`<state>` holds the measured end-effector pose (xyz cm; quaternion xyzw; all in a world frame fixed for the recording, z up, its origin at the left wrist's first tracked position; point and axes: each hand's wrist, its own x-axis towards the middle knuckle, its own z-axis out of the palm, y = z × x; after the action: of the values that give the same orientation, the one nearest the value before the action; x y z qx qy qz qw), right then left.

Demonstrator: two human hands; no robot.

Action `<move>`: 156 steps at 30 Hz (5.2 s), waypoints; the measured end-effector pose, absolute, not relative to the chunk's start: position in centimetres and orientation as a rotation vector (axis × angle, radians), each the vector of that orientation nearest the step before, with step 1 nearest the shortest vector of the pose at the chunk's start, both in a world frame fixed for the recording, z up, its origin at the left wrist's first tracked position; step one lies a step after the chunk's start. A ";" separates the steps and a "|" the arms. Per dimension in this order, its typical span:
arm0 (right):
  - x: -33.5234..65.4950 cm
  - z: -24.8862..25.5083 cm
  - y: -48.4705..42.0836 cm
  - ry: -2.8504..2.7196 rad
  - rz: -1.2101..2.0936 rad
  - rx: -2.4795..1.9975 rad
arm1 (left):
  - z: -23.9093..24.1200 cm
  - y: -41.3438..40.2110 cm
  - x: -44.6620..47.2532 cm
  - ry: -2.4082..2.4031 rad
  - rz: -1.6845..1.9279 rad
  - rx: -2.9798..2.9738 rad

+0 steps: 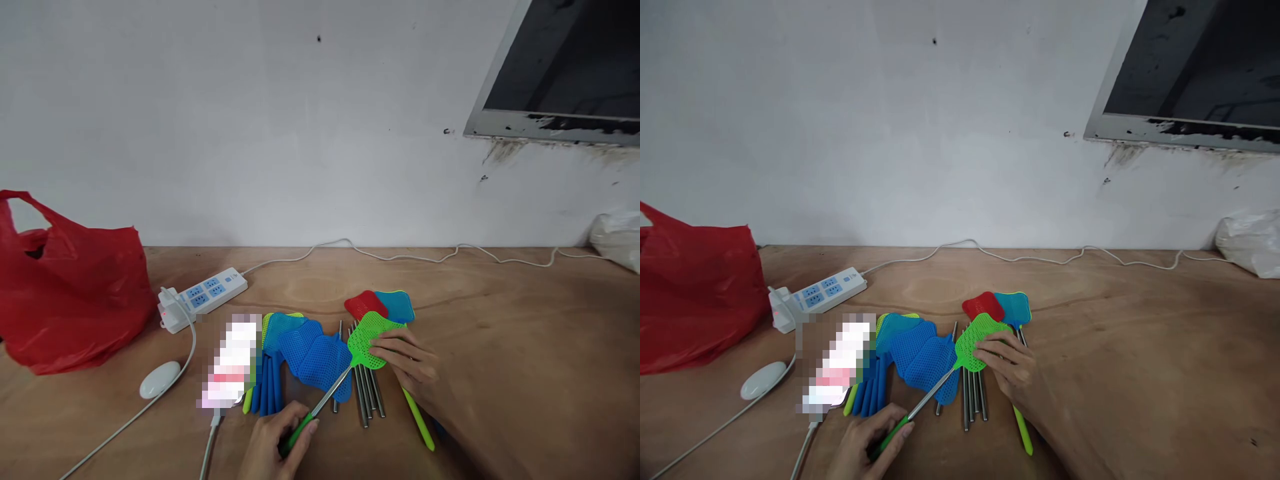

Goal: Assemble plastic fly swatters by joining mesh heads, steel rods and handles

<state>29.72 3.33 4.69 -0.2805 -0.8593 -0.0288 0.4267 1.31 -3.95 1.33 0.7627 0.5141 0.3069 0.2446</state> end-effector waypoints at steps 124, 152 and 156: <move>29.6 1.5 4.0 -1.663 0.203 -1.859 | -0.6 -0.6 0.1 1.785 1.008 2.393; 25.3 2.3 2.0 -2.004 0.194 -2.001 | 0.6 -1.7 -0.3 1.929 0.880 2.433; 25.1 2.4 2.2 -2.025 0.227 -2.010 | 0.9 -1.0 0.1 2.020 0.810 2.479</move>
<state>25.10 2.17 2.40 -0.6953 -0.7007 0.0786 0.1393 0.07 -1.04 0.90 0.7492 0.6105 0.2448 -0.0784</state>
